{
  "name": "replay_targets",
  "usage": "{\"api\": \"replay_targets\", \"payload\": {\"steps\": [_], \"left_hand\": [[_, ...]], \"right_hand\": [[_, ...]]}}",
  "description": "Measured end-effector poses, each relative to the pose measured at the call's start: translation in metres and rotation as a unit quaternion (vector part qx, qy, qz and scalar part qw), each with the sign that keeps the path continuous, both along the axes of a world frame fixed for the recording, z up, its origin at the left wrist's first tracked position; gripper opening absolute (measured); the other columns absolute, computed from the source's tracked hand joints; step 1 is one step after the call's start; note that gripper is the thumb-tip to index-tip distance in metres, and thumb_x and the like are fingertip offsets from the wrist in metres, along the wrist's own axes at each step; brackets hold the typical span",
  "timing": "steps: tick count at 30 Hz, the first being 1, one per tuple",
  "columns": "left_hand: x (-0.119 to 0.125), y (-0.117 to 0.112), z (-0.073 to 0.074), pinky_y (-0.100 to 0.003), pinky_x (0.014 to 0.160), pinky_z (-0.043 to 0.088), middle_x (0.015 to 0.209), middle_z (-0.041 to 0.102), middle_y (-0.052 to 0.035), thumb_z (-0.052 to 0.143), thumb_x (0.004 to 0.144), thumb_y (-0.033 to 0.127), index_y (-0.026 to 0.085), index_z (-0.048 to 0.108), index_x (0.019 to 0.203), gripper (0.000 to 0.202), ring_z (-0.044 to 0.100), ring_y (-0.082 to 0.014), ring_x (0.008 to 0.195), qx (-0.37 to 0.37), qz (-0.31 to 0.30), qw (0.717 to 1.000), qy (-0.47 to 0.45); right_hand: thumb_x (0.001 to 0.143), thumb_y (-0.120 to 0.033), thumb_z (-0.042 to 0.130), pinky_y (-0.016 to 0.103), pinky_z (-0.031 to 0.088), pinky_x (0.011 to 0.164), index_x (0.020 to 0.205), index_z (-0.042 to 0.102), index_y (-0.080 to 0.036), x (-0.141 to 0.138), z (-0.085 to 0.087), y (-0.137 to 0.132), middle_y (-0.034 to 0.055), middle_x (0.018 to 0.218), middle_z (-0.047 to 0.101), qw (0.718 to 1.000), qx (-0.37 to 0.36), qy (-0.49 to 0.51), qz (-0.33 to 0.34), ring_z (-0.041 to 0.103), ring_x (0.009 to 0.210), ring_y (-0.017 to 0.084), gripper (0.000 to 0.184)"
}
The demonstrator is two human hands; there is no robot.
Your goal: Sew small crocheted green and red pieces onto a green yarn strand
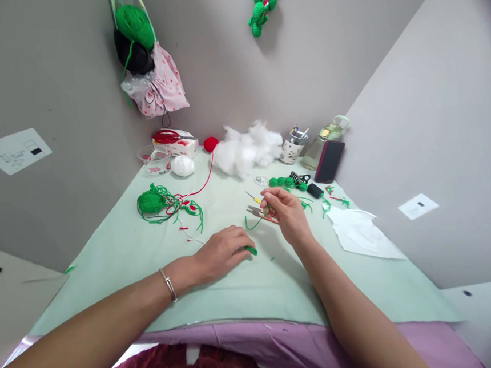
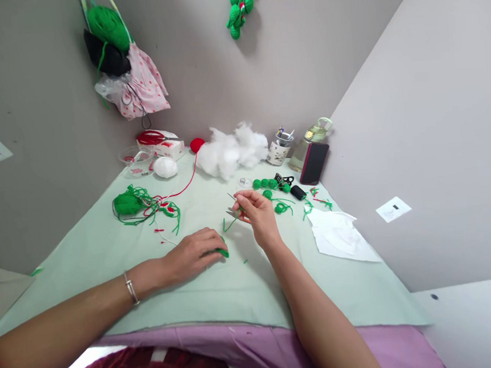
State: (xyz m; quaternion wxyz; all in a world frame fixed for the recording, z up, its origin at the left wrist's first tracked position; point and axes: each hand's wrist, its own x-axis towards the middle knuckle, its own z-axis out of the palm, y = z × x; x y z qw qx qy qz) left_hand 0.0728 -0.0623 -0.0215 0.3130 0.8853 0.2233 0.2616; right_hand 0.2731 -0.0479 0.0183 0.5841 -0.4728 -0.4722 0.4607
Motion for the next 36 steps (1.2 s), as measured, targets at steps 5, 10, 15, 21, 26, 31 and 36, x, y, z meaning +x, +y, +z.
{"api": "replay_targets", "payload": {"steps": [5, 10, 15, 21, 26, 31, 36], "left_hand": [[-0.018, 0.006, 0.017, -0.030, 0.084, 0.048, 0.095, 0.064, -0.0038, 0.060, 0.086, 0.024, 0.021, 0.069, 0.094, 0.013, 0.060, -0.0171, 0.089, -0.183, 0.101, 0.972, -0.110], [-0.025, 0.011, 0.025, -0.031, 0.078, 0.050, 0.088, 0.063, -0.0033, 0.065, 0.081, 0.029, 0.018, 0.065, 0.094, 0.017, 0.060, -0.0165, 0.081, -0.256, 0.140, 0.941, -0.173], [-0.024, 0.009, 0.027, -0.033, 0.082, 0.051, 0.083, 0.064, -0.0012, 0.062, 0.083, 0.031, 0.018, 0.061, 0.097, 0.019, 0.064, -0.0156, 0.078, -0.329, 0.096, 0.916, -0.208], [-0.023, 0.009, 0.032, -0.034, 0.085, 0.050, 0.088, 0.066, -0.0015, 0.069, 0.078, 0.031, 0.018, 0.063, 0.094, 0.023, 0.065, -0.0165, 0.081, -0.353, 0.105, 0.906, -0.208], [-0.024, 0.009, 0.032, -0.033, 0.082, 0.050, 0.085, 0.067, -0.0019, 0.070, 0.078, 0.034, 0.017, 0.064, 0.092, 0.023, 0.064, -0.0165, 0.080, -0.347, 0.105, 0.910, -0.202], [-0.026, 0.009, 0.031, -0.032, 0.081, 0.050, 0.082, 0.069, -0.0019, 0.067, 0.081, 0.036, 0.017, 0.066, 0.093, 0.022, 0.065, -0.0160, 0.077, -0.342, 0.104, 0.915, -0.189], [-0.026, 0.009, 0.031, -0.032, 0.082, 0.051, 0.082, 0.070, -0.0028, 0.065, 0.083, 0.037, 0.016, 0.065, 0.097, 0.025, 0.067, -0.0171, 0.078, -0.357, 0.106, 0.910, -0.179]], "right_hand": [[0.080, -0.040, 0.070, 0.022, 0.038, 0.050, 0.077, 0.061, -0.018, -0.009, 0.005, -0.010, -0.0011, 0.064, 0.063, 0.996, 0.016, -0.068, 0.058, 0.048, 0.050, 0.008, 0.024], [0.080, -0.039, 0.071, 0.024, 0.037, 0.052, 0.076, 0.066, -0.018, -0.015, 0.008, -0.021, -0.0020, 0.063, 0.054, 0.983, 0.037, -0.151, 0.100, 0.045, 0.054, 0.009, 0.021], [0.082, -0.041, 0.068, 0.024, 0.038, 0.053, 0.079, 0.068, -0.019, -0.015, 0.009, -0.026, -0.0007, 0.067, 0.056, 0.974, 0.050, -0.185, 0.118, 0.045, 0.057, 0.010, 0.022], [0.081, -0.038, 0.069, 0.023, 0.042, 0.053, 0.078, 0.065, -0.019, -0.018, 0.012, -0.029, -0.0018, 0.064, 0.057, 0.977, 0.034, -0.167, 0.131, 0.050, 0.055, 0.009, 0.020], [0.080, -0.036, 0.071, 0.024, 0.044, 0.055, 0.078, 0.065, -0.019, -0.026, 0.013, -0.033, -0.0013, 0.066, 0.060, 0.970, 0.019, -0.169, 0.172, 0.053, 0.057, 0.010, 0.019], [0.086, -0.032, 0.065, 0.025, 0.043, 0.060, 0.084, 0.070, -0.020, -0.024, 0.016, -0.033, 0.0013, 0.078, 0.062, 0.950, 0.076, -0.260, 0.155, 0.054, 0.064, 0.011, 0.013], [0.090, -0.027, 0.061, 0.028, 0.044, 0.069, 0.090, 0.073, -0.024, -0.014, 0.016, -0.032, 0.0031, 0.083, 0.061, 0.918, 0.152, -0.347, 0.119, 0.056, 0.079, 0.015, 0.012]]}}
